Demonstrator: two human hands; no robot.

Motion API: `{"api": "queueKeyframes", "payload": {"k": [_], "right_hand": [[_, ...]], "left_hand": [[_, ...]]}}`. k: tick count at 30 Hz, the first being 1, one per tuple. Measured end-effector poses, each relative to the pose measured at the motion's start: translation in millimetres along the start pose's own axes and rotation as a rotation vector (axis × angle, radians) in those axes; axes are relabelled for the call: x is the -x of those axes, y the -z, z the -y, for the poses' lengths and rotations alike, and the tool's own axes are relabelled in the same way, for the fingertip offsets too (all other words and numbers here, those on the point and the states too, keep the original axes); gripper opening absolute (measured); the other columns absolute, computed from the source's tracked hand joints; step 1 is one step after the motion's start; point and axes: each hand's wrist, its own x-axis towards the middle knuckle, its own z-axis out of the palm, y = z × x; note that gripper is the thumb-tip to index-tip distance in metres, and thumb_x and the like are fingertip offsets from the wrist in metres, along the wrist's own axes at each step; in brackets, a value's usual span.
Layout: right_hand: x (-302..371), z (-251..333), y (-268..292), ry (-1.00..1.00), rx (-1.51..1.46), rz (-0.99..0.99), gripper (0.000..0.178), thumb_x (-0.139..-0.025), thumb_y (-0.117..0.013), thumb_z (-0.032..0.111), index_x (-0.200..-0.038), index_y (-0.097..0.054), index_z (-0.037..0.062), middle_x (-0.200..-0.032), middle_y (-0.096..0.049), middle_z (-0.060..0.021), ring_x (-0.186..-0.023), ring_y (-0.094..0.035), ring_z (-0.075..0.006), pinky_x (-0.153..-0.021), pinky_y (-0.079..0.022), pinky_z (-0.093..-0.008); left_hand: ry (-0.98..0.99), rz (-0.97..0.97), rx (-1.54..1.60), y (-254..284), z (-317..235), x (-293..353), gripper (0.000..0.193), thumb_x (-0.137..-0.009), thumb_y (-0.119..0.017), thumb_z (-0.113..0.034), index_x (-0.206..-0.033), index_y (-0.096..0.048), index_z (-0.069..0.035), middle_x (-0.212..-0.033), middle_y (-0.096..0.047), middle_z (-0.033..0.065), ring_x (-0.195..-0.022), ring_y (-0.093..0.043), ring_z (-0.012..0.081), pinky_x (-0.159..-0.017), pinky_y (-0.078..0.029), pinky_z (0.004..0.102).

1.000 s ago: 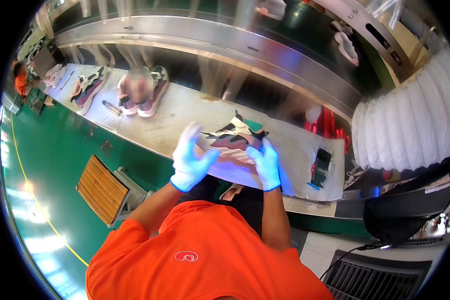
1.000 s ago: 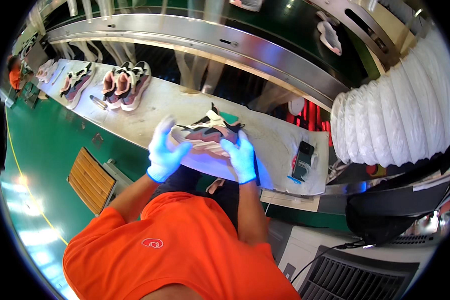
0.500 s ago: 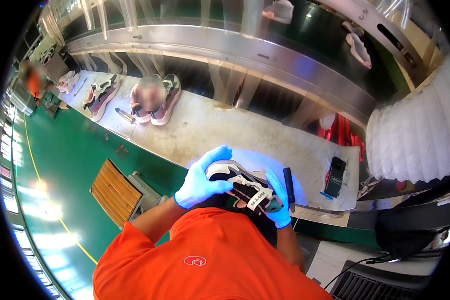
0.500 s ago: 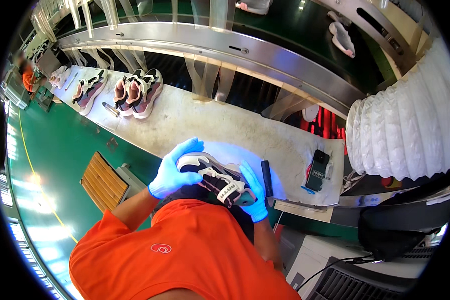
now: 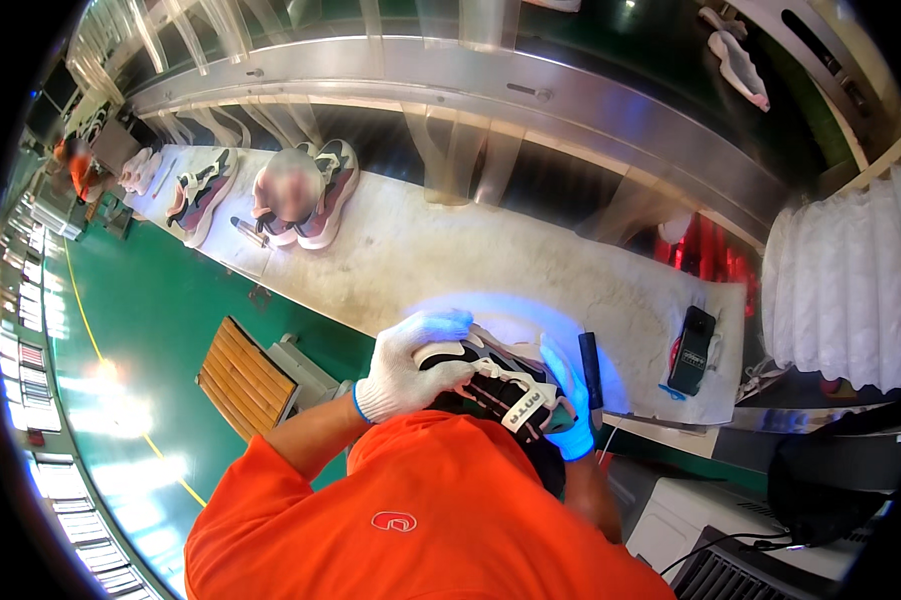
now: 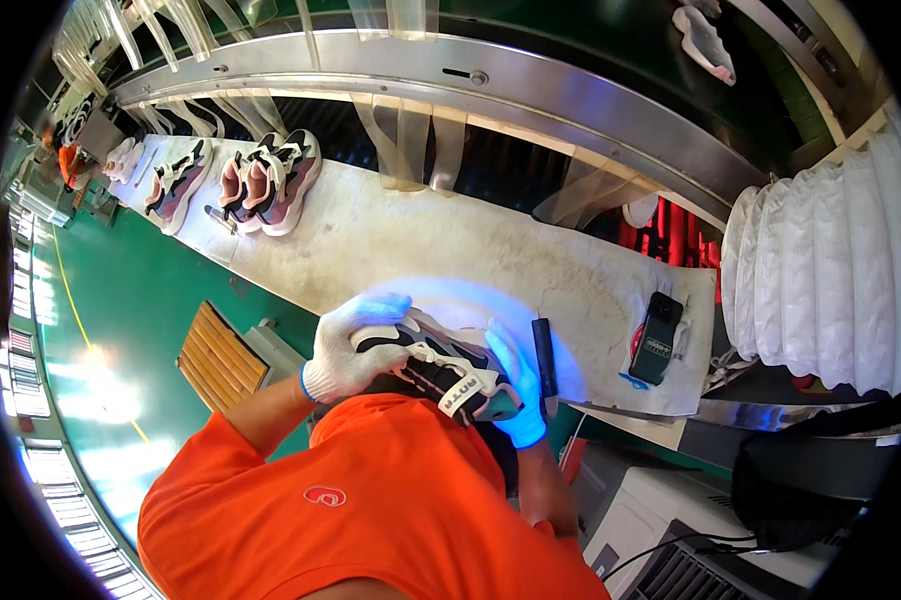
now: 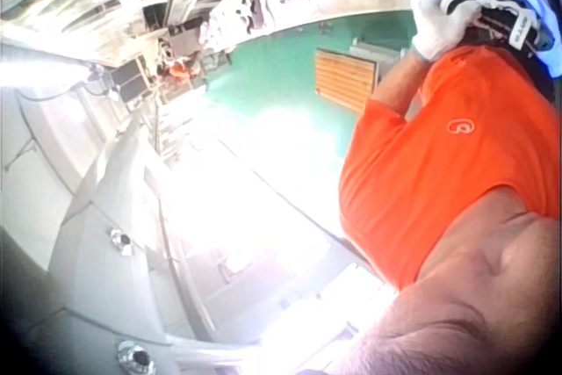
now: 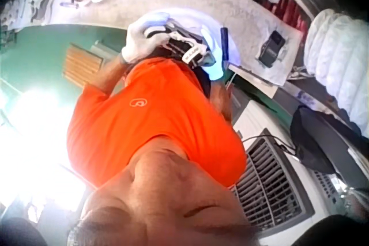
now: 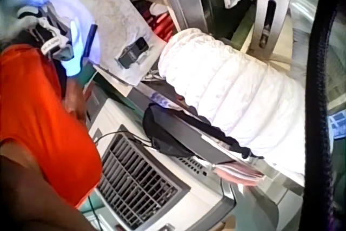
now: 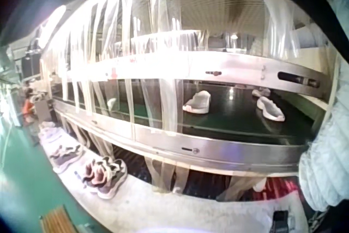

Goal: The person assembles a sneaker by hand, pressing the upper onto the sole and smoothing the seams. They handle the shoe repeatedly, rotating it to inspect and adjust the fit of the components. The person places the finished shoe on a table with other sneakers.

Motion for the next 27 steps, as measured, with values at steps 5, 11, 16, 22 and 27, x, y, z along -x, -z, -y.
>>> {"api": "queueKeyframes", "payload": {"k": [5, 11, 16, 22, 27], "right_hand": [[5, -2, -3, -0.025, -0.01, 0.027, 0.09, -0.082, -0.092, 0.014, -0.163, -0.055, 0.0005, -0.172, -0.051, -0.022, -0.154, -0.056, -0.0375, -0.128, -0.045, -0.044], [7, -6, -1, -0.094, -0.033, 0.06, 0.091, -0.082, -0.091, 0.011, -0.164, -0.053, 0.0009, -0.173, -0.05, -0.0214, -0.154, -0.056, -0.0369, -0.129, -0.044, -0.0434], [-4, -7, -6, -0.083, 0.028, -0.058, 0.086, -0.08, -0.097, 0.019, -0.155, -0.062, 0.001, -0.166, -0.057, -0.0211, -0.154, -0.055, -0.0399, -0.128, -0.045, -0.0464], [-62, 28, -35, -0.163, -0.279, -0.057, 0.086, -0.072, -0.105, 0.011, -0.148, -0.065, -0.0043, -0.15, -0.068, -0.0137, -0.136, -0.066, -0.0223, -0.114, -0.056, -0.0431], [-64, 23, -40, -0.399, -0.404, -0.2, 0.071, -0.071, -0.095, -0.006, -0.138, -0.071, -0.0055, -0.125, -0.078, -0.0097, -0.109, -0.077, -0.0221, -0.1, -0.063, -0.0397]], "left_hand": [[0.251, -0.099, 0.316, -1, -3, 8, 0.059, -0.087, -0.093, -0.008, -0.141, -0.069, 0.001, -0.147, -0.071, 0.0219, -0.124, -0.075, 0.0308, -0.107, -0.061, 0.0425], [0.161, -0.019, 0.133, 8, 4, 11, 0.054, -0.088, -0.092, -0.007, -0.136, -0.072, 0.002, -0.14, -0.075, 0.0163, -0.118, -0.076, 0.0219, -0.105, -0.061, 0.0367], [0.171, -0.171, 0.178, -7, 22, 6, 0.044, -0.092, -0.088, -0.006, -0.132, -0.074, 0.003, -0.122, -0.079, 0.0119, -0.113, -0.075, 0.0178, -0.102, -0.061, 0.0353], [0.233, -0.325, -0.346, -9, 100, -34, 0.039, -0.103, -0.072, -0.036, -0.125, -0.08, -0.005, -0.114, -0.079, 0.0211, -0.109, -0.078, 0.0359, -0.1, -0.06, 0.0427], [0.327, -0.362, 0.111, -2, 108, -44, 0.049, -0.108, -0.068, -0.039, -0.138, -0.075, 0.0, -0.127, -0.08, 0.0185, -0.118, -0.077, 0.0281, -0.106, -0.058, 0.04]]}}
